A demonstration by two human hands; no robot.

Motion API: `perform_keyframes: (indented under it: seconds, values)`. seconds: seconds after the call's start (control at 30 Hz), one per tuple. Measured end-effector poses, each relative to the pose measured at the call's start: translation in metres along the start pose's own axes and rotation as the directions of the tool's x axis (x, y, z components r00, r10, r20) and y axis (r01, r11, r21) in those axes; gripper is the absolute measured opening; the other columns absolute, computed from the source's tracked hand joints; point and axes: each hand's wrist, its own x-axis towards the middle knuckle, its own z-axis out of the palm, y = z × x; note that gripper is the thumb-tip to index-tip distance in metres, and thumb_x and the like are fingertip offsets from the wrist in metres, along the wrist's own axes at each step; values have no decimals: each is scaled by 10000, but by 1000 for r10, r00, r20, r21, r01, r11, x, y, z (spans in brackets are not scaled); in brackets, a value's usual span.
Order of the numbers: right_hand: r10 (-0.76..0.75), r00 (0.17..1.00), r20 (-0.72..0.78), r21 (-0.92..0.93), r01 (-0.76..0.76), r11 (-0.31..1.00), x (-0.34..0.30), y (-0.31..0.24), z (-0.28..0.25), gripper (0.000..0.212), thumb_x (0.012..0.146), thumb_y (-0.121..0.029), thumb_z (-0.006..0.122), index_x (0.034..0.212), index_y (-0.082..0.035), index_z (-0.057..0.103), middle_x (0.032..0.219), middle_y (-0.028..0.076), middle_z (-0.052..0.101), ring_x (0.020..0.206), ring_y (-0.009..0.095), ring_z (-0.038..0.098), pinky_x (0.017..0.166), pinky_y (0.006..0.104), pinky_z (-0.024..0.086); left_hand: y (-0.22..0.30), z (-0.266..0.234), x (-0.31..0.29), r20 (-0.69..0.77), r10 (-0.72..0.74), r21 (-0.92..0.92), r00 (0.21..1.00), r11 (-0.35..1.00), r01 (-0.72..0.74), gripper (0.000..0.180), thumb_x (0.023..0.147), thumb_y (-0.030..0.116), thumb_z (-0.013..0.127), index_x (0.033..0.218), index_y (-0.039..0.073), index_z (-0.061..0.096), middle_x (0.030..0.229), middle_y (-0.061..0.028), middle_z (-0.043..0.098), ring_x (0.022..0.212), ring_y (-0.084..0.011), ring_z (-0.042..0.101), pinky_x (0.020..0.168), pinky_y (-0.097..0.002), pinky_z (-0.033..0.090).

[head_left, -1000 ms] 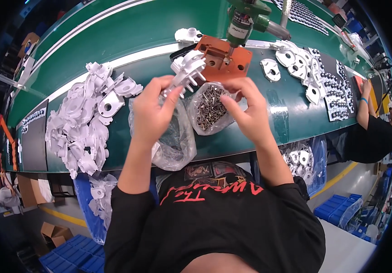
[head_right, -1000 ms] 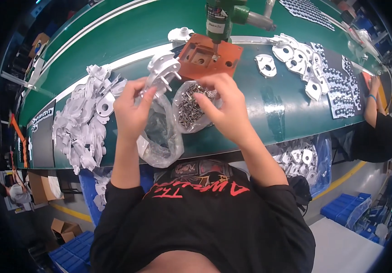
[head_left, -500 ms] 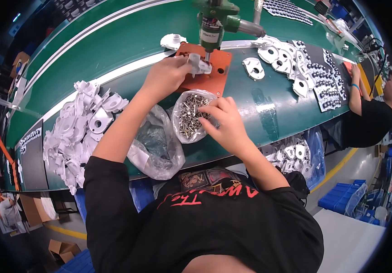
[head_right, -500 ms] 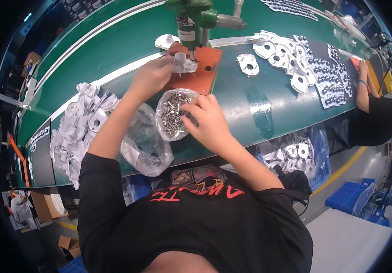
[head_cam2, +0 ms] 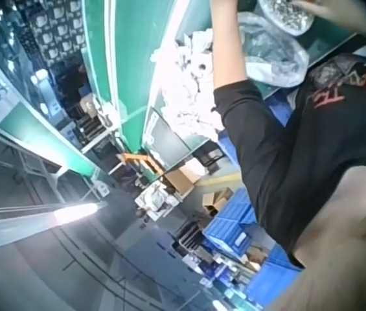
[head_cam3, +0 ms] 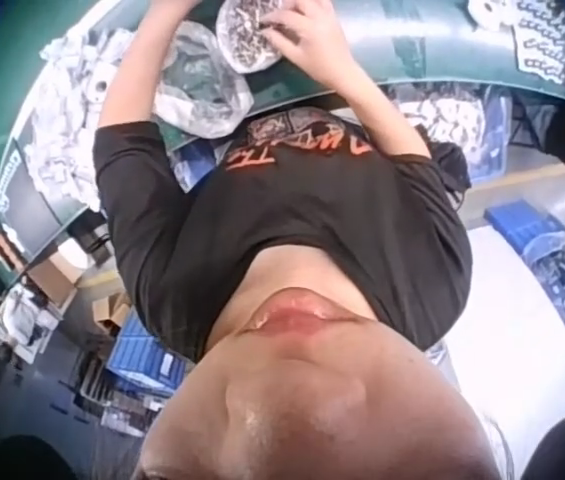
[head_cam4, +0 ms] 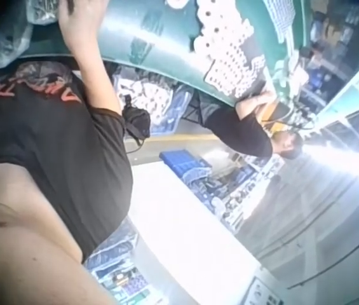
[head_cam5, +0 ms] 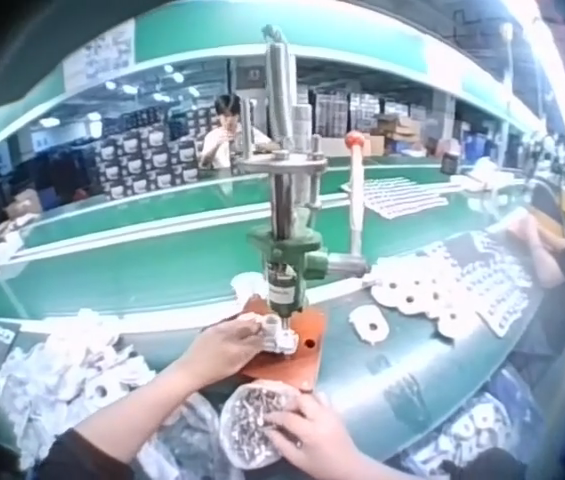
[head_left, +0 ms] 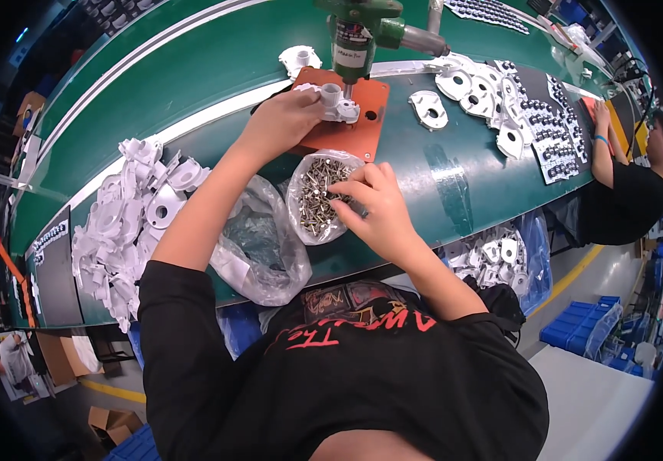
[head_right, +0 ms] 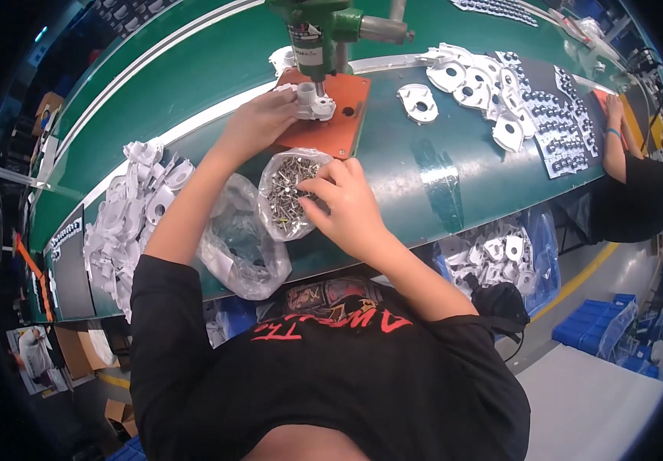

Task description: Assembling small metal components into white plastic parts using a manual hand press machine on a factory line.

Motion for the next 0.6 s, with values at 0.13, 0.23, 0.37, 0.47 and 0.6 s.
perform_keyframes:
  seconds: [0.13,0.23,0.37,0.47,0.6]
  values:
    - [-3,1000,14,-2,3,1000,2,-1,0,194,694,-80,714,882,-74,664,846,50,535,823,239,456,724,336,408,-4,2,-2,53,-26,-75,998,997,30,76,785,123,543,781,63,588,830,-69,566,838,-261,591,696,-378,487]
    - [21,999,34,5,-21,1000,3,-4,0,163,691,-71,712,837,-60,641,836,51,535,823,245,460,721,336,404,-1,-4,1,68,18,-63,998,998,-14,96,774,128,551,798,55,607,824,-89,560,842,-277,589,724,-389,478]
    - [7,997,72,-17,-6,1000,7,-6,0,148,691,-56,707,798,-47,605,828,55,535,818,249,464,720,338,399,5,-16,-8,-11,-4,-28,1000,1000,4,141,759,131,563,854,61,640,951,-122,599,903,-297,590,787,-394,469]
    - [-10,997,82,-42,13,999,8,-9,0,149,691,-47,705,798,-47,600,819,60,532,811,249,466,714,343,397,14,-38,-25,-21,-61,-91,998,994,59,175,780,150,554,898,61,648,987,-146,630,891,-314,604,778,-385,482]
    - [49,998,49,-84,-44,995,9,-9,0,139,701,-54,695,816,-56,616,791,55,529,780,249,472,690,344,404,43,-92,-66,516,-444,-232,733,751,618,184,812,146,552,947,44,623,864,-147,644,802,-305,624,726,-364,486]
